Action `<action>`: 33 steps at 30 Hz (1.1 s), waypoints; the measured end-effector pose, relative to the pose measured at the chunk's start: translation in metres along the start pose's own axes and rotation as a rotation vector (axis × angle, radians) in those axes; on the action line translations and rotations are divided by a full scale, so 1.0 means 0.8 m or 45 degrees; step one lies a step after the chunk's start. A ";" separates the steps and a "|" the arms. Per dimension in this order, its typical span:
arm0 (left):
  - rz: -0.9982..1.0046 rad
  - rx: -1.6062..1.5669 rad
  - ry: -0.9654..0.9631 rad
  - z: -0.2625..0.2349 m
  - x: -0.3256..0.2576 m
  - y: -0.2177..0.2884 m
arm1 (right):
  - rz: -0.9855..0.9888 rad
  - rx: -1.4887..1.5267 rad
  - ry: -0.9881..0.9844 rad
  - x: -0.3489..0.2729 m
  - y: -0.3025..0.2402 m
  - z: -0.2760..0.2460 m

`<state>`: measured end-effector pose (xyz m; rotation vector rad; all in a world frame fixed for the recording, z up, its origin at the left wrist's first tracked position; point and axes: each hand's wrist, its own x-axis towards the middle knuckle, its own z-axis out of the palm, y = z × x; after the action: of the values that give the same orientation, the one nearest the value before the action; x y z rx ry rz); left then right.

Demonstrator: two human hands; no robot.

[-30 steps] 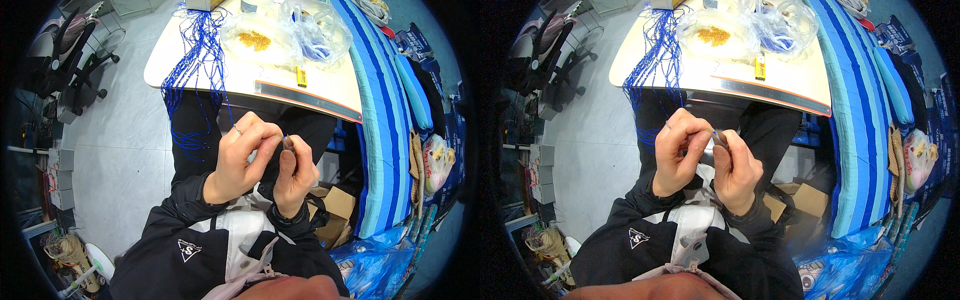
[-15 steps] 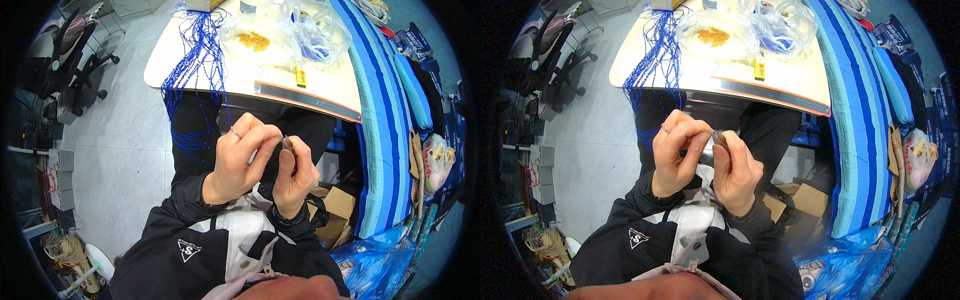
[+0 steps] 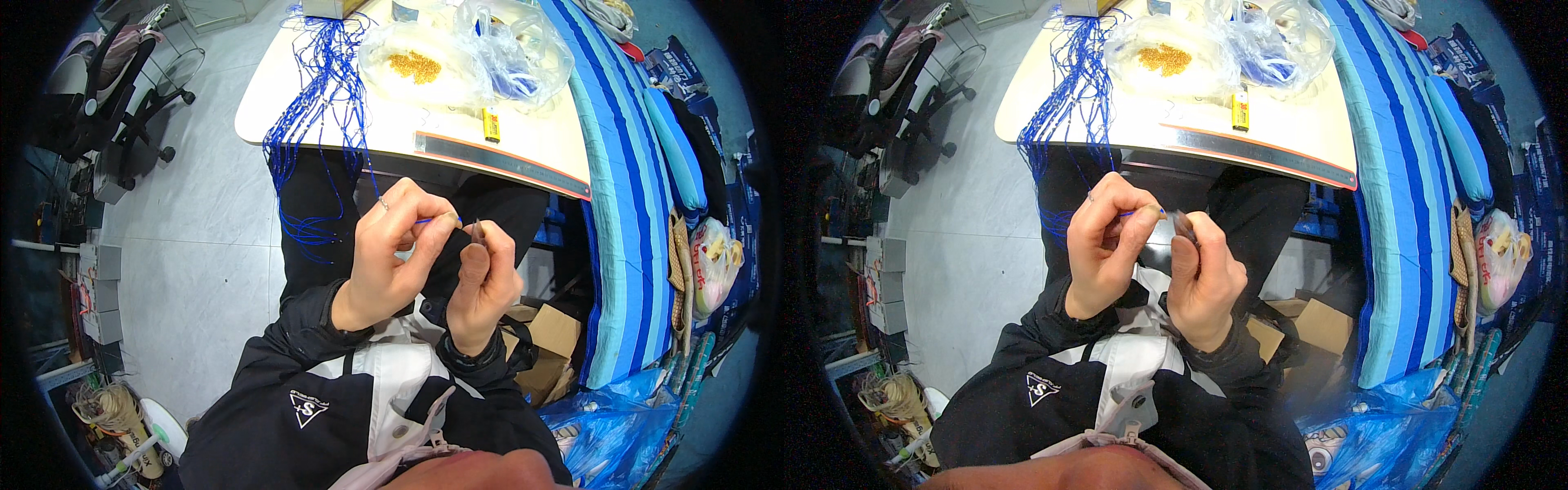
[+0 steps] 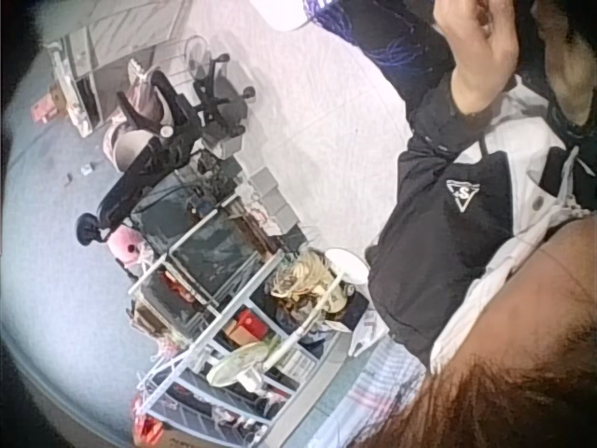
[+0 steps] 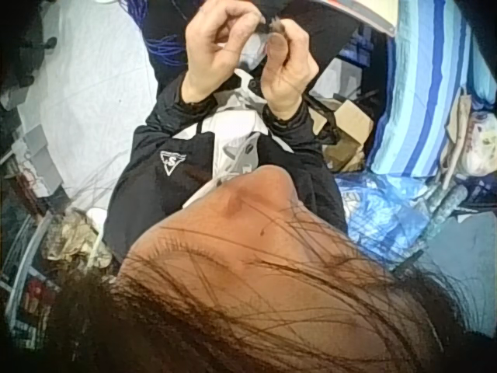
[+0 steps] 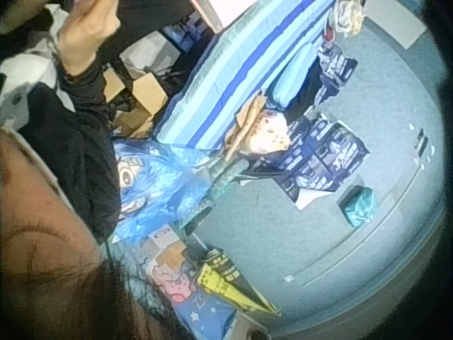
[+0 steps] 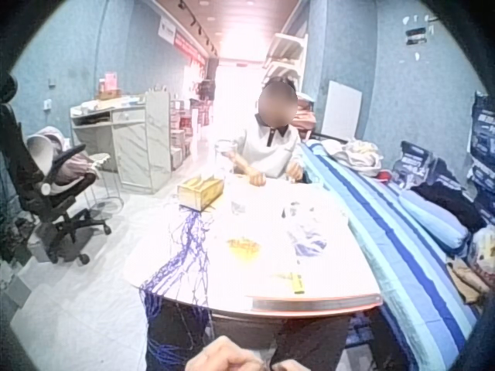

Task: The person assembles fishing rigs by threading small beads onto blue monofilament lines, measuring segments against a ruler, tying knots, and using pliers and a lighter to trim and seal the line ends. The process is repeated for multiple lines on a cluttered workbench.

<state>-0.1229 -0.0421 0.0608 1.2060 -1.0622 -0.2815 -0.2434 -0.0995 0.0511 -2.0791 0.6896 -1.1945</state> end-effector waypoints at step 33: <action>0.039 0.036 0.190 0.001 0.007 -0.022 | -0.075 -1.145 0.002 0.166 0.182 -0.010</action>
<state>-0.1147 -0.0532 0.0487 1.2153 -0.9567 -0.1508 -0.2092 -0.2912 0.0197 -2.8187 1.3528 -1.0022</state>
